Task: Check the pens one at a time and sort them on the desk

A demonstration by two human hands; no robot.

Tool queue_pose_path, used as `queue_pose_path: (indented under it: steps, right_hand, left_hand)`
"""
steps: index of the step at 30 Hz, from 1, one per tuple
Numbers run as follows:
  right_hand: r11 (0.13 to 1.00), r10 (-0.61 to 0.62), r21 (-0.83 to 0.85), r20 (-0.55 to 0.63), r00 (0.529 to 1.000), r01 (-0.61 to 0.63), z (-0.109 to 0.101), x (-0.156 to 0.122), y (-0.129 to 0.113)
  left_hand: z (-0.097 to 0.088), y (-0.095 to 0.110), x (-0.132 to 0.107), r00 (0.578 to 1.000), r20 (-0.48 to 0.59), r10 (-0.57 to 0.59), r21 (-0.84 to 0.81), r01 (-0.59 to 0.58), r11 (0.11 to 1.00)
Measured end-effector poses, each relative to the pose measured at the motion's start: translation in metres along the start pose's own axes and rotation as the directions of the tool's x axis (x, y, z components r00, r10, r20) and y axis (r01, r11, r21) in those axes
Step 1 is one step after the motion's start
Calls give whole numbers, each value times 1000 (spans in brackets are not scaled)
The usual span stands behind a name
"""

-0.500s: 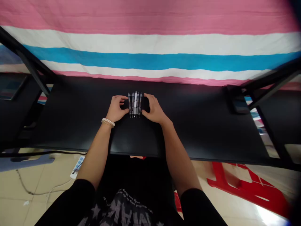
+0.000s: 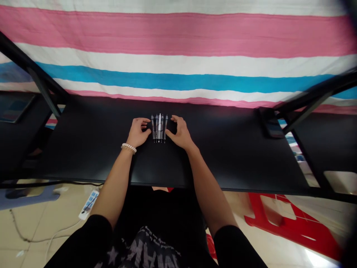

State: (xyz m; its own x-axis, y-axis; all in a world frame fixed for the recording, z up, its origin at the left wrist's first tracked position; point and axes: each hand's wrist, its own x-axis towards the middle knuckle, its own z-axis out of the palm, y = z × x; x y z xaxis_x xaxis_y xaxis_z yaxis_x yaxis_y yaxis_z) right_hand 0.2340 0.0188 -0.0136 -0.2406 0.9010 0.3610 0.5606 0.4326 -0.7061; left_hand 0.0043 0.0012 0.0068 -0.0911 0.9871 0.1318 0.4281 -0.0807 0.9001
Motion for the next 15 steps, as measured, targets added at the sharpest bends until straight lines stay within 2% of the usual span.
queue_pose_path:
  steps: [2, 4, 9, 12, 15]
  right_hand:
    - [999, 13, 53, -16, 1000, -12, -3, -2, 5]
    - [995, 77, 73, -63, 995, -72, -7, -6, 7]
    - [961, 232, -107, -196, 953, -256, -16, -21, -7]
    - [937, 282, -173, -139, 949, -304, -21, -28, -18]
    - [938, 286, -182, -80, 955, -296, -27, -34, -25]
  left_hand:
    - [0, 1, 0, 1000, -6, 0, -8, 0, 1000]
    - [0, 0, 0, 1000, -12, -2, -9, 2, 1000]
    - [2, -1, 0, 999, -53, 14, -41, -16, 999]
    - [4, -1, -1, 995, -103, 11, -87, -21, 996]
    - [8, 2, -2, 990, -139, 14, -144, -35, 989]
